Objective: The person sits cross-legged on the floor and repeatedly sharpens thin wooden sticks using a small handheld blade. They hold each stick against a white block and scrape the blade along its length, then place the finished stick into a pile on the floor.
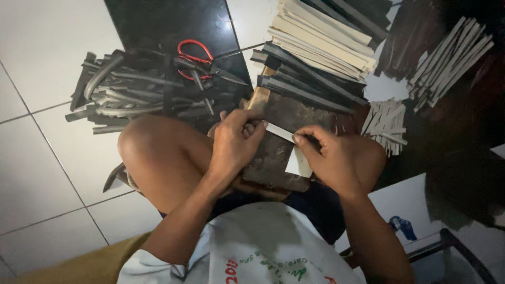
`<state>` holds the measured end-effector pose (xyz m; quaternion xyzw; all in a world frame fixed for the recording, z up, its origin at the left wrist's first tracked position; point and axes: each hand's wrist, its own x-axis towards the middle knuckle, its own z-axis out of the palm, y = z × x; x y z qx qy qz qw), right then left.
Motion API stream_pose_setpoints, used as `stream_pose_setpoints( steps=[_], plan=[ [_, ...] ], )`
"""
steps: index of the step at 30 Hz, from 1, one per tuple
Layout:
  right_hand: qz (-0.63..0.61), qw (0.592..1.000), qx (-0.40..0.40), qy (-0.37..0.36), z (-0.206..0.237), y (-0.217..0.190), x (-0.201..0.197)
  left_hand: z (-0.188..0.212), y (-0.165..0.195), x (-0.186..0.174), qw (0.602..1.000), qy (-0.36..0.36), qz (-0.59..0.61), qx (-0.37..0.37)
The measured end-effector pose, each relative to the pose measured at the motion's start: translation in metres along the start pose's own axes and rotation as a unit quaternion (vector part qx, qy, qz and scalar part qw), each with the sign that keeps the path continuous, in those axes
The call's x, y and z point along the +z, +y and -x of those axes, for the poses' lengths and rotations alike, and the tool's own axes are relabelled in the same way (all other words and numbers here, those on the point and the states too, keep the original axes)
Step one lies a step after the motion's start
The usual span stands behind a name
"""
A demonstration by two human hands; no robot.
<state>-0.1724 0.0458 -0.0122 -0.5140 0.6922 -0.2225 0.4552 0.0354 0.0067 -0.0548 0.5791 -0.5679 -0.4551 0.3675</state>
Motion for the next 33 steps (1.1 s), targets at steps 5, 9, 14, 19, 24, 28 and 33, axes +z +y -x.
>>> stream_pose_setpoints(
  steps=[5, 9, 14, 19, 24, 28, 33],
  plan=[
    [0.091, 0.994, -0.053, 0.024, 0.005, 0.006, -0.012, -0.002, 0.003, -0.002, 0.999, -0.038, -0.007, -0.023],
    [0.093, 0.994, -0.052, 0.033, 0.008, 0.014, -0.019, -0.001, 0.001, -0.007, 0.982, -0.063, -0.100, 0.144],
    [0.106, 0.992, -0.046, 0.043, 0.013, 0.018, -0.020, 0.001, 0.004, -0.008, 0.969, -0.099, -0.153, 0.167],
    [0.134, 0.990, -0.010, 0.030, 0.012, 0.014, -0.021, 0.009, 0.012, -0.009, 0.934, -0.088, -0.255, 0.236],
    [0.180, 0.981, -0.048, 0.052, 0.013, 0.008, -0.020, 0.022, 0.017, -0.007, 0.825, -0.122, -0.391, 0.390],
    [0.150, 0.987, -0.029, 0.055, 0.015, 0.005, -0.018, 0.027, 0.021, -0.001, 0.806, -0.145, -0.402, 0.410],
    [0.154, 0.983, -0.059, 0.081, 0.017, 0.007, -0.016, 0.028, 0.026, 0.003, 0.812, -0.135, -0.405, 0.397]
  ],
)
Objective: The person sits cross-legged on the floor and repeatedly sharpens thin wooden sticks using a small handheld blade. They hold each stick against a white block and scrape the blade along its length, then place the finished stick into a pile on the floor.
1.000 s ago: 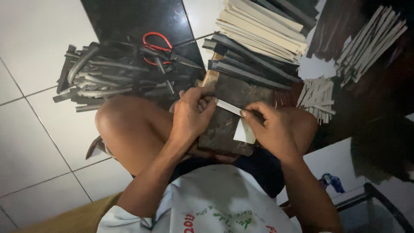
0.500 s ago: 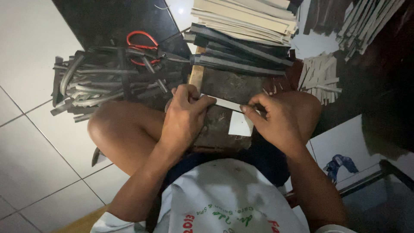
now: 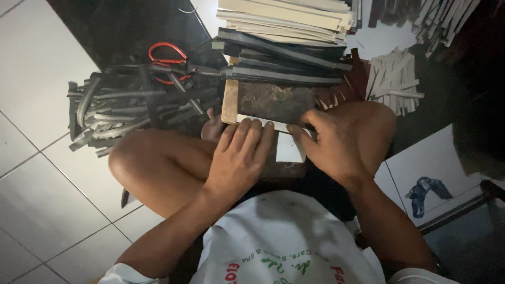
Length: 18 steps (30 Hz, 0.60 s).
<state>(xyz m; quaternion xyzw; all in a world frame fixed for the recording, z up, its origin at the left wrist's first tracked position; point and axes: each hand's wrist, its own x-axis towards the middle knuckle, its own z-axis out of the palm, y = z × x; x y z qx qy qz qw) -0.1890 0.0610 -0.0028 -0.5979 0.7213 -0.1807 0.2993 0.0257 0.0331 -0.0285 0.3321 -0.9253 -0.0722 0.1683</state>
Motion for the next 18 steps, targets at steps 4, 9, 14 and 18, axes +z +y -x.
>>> stream_pose_setpoints(
  steps=[4, 9, 14, 18],
  plan=[
    [0.010, 1.000, -0.010, -0.007, -0.002, 0.000, 0.005, 0.000, -0.005, -0.003, 1.000, 0.000, -0.002, -0.007],
    [0.002, 0.997, -0.078, 0.028, -0.007, -0.006, 0.016, 0.002, -0.010, -0.006, 1.000, -0.007, -0.019, 0.004],
    [0.024, 0.997, -0.075, 0.024, -0.005, -0.008, 0.014, -0.001, -0.008, -0.003, 1.000, 0.005, -0.013, 0.027],
    [0.053, 0.997, -0.064, 0.003, 0.000, -0.004, 0.005, -0.001, -0.008, -0.004, 0.999, -0.012, -0.002, 0.031]
  ],
)
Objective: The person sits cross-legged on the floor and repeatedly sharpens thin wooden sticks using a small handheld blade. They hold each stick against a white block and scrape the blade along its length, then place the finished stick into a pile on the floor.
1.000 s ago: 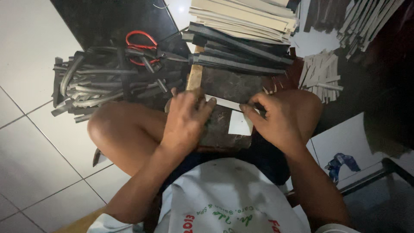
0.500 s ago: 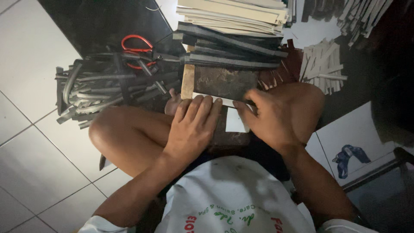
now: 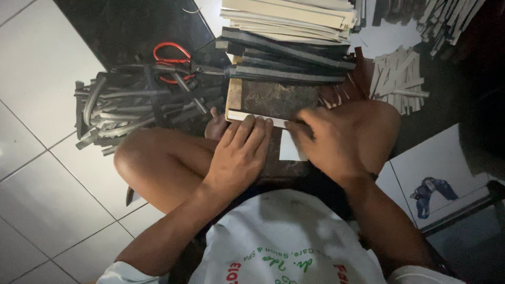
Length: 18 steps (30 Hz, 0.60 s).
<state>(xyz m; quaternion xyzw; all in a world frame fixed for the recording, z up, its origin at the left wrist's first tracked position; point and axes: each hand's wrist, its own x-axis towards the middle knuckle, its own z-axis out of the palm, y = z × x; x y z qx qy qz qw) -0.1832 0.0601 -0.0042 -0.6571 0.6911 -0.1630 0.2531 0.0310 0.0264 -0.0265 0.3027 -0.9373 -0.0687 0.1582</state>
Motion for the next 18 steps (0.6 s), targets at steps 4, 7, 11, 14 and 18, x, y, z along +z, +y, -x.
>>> stream_pose_setpoints(
  steps=[4, 7, 11, 14, 18],
  plan=[
    [-0.071, 0.990, 0.108, -0.061, 0.000, 0.011, -0.009, -0.001, 0.000, -0.001, 0.999, -0.004, 0.032, 0.002],
    [-0.149, 0.984, 0.088, -0.051, 0.001, 0.018, -0.013, -0.003, 0.001, -0.002, 0.999, -0.026, 0.037, -0.005],
    [-0.153, 0.981, 0.104, -0.067, 0.001, 0.022, -0.015, -0.004, 0.003, -0.003, 0.998, -0.040, 0.045, -0.009],
    [-0.146, 0.979, 0.123, -0.078, 0.001, 0.022, -0.016, -0.005, 0.004, -0.003, 0.997, -0.036, 0.068, -0.017],
    [-0.140, 0.981, 0.115, -0.066, 0.001, 0.021, -0.015, -0.007, 0.008, -0.002, 0.999, -0.032, 0.028, -0.013]
  ],
)
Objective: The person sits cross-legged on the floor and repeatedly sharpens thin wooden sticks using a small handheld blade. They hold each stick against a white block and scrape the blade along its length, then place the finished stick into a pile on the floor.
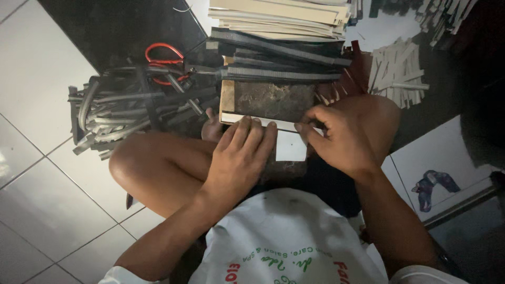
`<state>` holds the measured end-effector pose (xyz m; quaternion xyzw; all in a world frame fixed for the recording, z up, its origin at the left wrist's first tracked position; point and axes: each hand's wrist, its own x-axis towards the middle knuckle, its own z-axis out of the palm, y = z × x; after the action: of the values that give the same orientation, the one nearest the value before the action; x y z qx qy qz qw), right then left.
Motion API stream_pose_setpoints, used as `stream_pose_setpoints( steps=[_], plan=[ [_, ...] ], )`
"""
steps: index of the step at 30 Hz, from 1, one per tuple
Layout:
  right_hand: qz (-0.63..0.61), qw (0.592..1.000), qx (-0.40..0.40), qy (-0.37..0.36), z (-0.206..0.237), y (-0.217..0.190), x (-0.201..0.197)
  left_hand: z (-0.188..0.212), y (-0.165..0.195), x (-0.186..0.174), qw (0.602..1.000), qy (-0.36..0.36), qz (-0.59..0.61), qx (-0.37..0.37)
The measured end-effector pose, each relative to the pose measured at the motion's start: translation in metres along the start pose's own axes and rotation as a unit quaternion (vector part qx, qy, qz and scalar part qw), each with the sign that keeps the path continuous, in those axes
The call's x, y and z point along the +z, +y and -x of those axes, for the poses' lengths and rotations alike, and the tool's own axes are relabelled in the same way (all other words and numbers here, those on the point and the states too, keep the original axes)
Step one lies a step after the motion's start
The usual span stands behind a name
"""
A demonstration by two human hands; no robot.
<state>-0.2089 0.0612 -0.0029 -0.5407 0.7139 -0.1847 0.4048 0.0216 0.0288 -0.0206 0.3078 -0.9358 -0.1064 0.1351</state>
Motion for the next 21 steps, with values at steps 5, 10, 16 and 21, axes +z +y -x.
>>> stream_pose_setpoints(
  steps=[5, 10, 16, 21],
  plan=[
    [0.031, 0.999, -0.019, 0.022, 0.002, 0.001, 0.005, -0.005, 0.012, 0.005, 0.997, -0.031, -0.064, 0.006],
    [0.072, 0.996, -0.007, 0.045, 0.003, -0.001, 0.017, 0.000, 0.008, 0.002, 0.999, 0.020, -0.019, -0.017],
    [0.106, 0.985, -0.099, 0.092, 0.000, -0.009, 0.035, 0.003, 0.006, -0.001, 0.999, 0.041, -0.002, -0.005],
    [0.105, 0.991, -0.060, 0.054, 0.006, -0.006, 0.019, 0.001, 0.005, -0.003, 1.000, 0.022, -0.009, 0.005]
  ],
)
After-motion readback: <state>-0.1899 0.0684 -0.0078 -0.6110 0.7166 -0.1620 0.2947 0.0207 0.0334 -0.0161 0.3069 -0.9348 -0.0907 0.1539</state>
